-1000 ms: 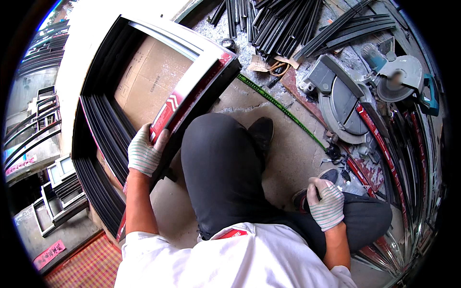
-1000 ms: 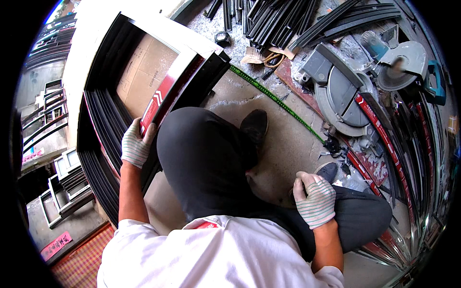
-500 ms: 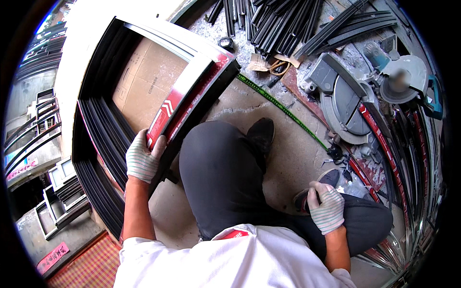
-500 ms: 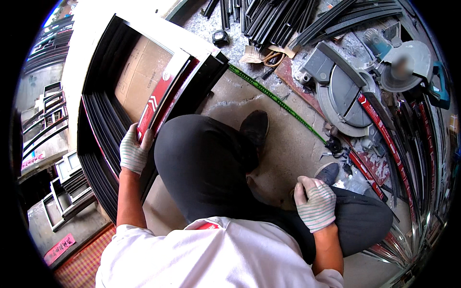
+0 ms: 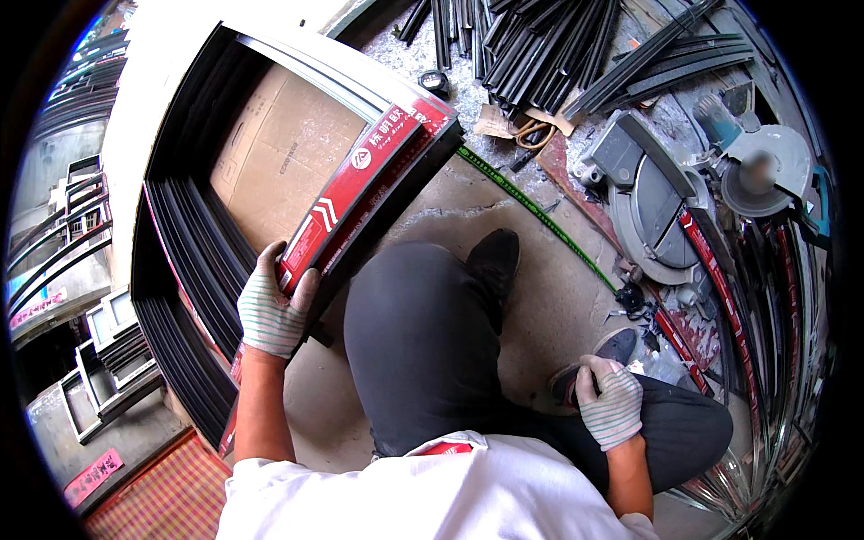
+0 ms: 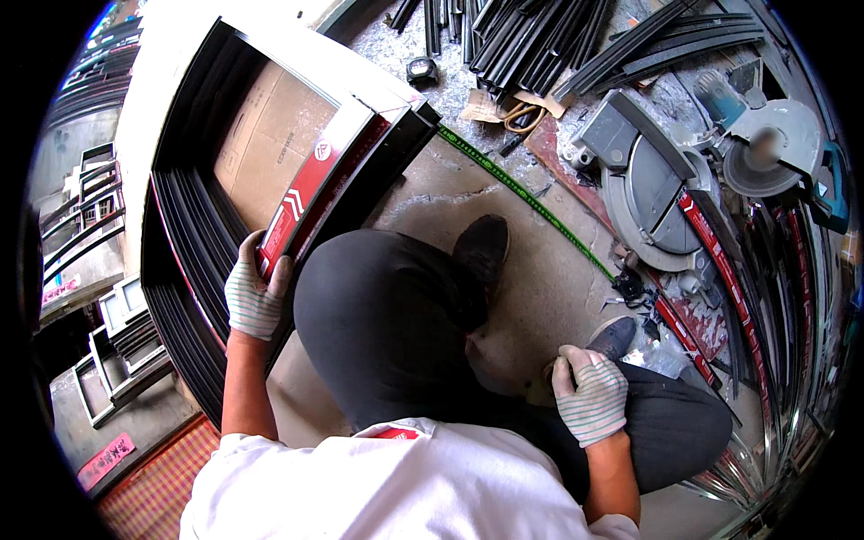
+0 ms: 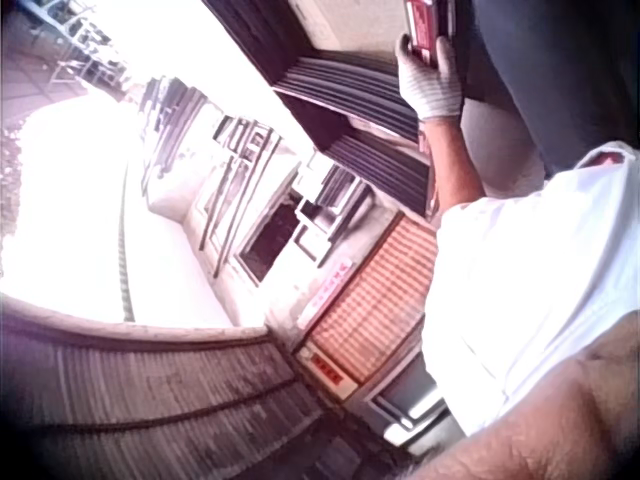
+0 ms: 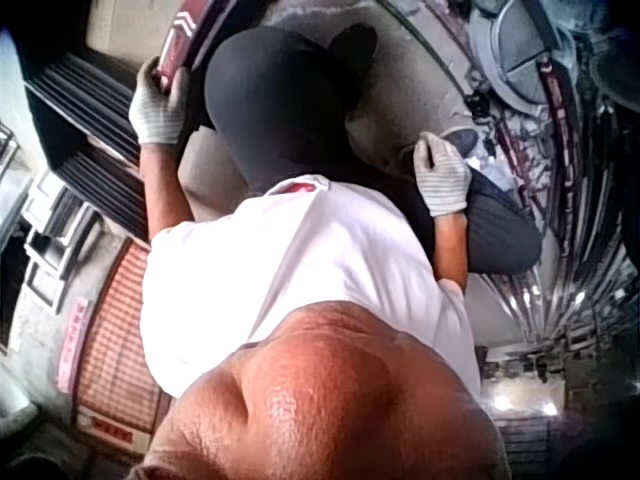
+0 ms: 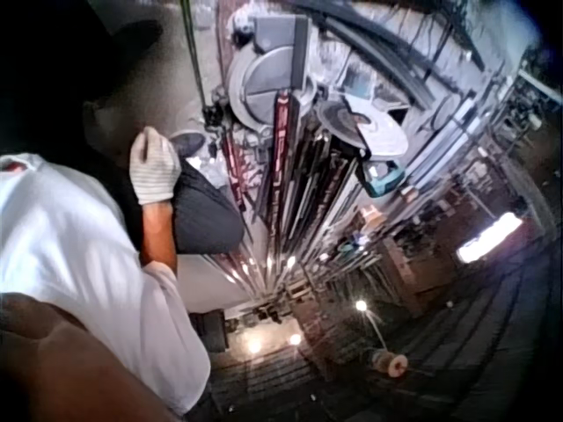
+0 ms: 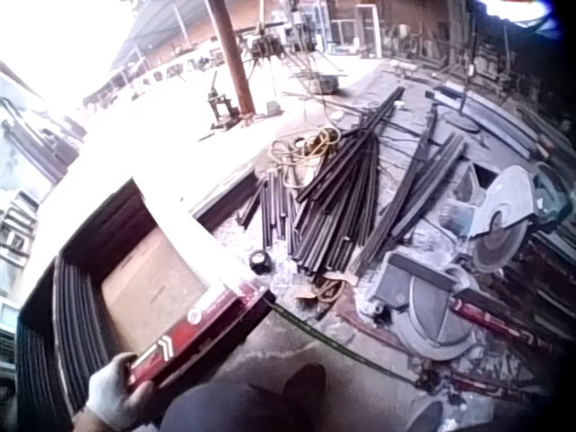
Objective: The person measures a window frame profile with a tape measure, marks the cut line, and uses a miter saw to cut the profile. The cut piece is then placed into a window frame assembly.
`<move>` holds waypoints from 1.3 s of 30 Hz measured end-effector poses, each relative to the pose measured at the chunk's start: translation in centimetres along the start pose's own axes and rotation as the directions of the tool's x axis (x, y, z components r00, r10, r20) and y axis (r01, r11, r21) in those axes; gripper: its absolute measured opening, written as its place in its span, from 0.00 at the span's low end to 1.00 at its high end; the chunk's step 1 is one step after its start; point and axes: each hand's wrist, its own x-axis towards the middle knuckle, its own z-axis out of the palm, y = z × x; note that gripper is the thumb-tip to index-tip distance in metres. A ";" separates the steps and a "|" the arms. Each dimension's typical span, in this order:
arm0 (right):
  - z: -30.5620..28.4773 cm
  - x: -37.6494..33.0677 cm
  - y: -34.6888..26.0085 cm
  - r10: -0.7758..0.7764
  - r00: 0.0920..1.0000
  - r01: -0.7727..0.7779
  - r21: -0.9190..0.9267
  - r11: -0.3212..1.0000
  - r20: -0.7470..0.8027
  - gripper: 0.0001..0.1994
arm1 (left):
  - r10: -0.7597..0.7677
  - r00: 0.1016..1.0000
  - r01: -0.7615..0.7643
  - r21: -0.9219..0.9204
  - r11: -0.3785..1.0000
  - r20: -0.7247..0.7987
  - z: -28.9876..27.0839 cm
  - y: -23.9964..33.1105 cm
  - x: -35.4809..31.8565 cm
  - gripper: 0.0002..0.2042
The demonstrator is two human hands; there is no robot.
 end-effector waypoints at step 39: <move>7.6 1.6 1.0 0.193 0.889 -0.262 0.117 0.958 0.416 0.08 | 0.122 0.987 -0.125 -0.022 0.992 -0.103 1.5 -3.0 -1.7 0.32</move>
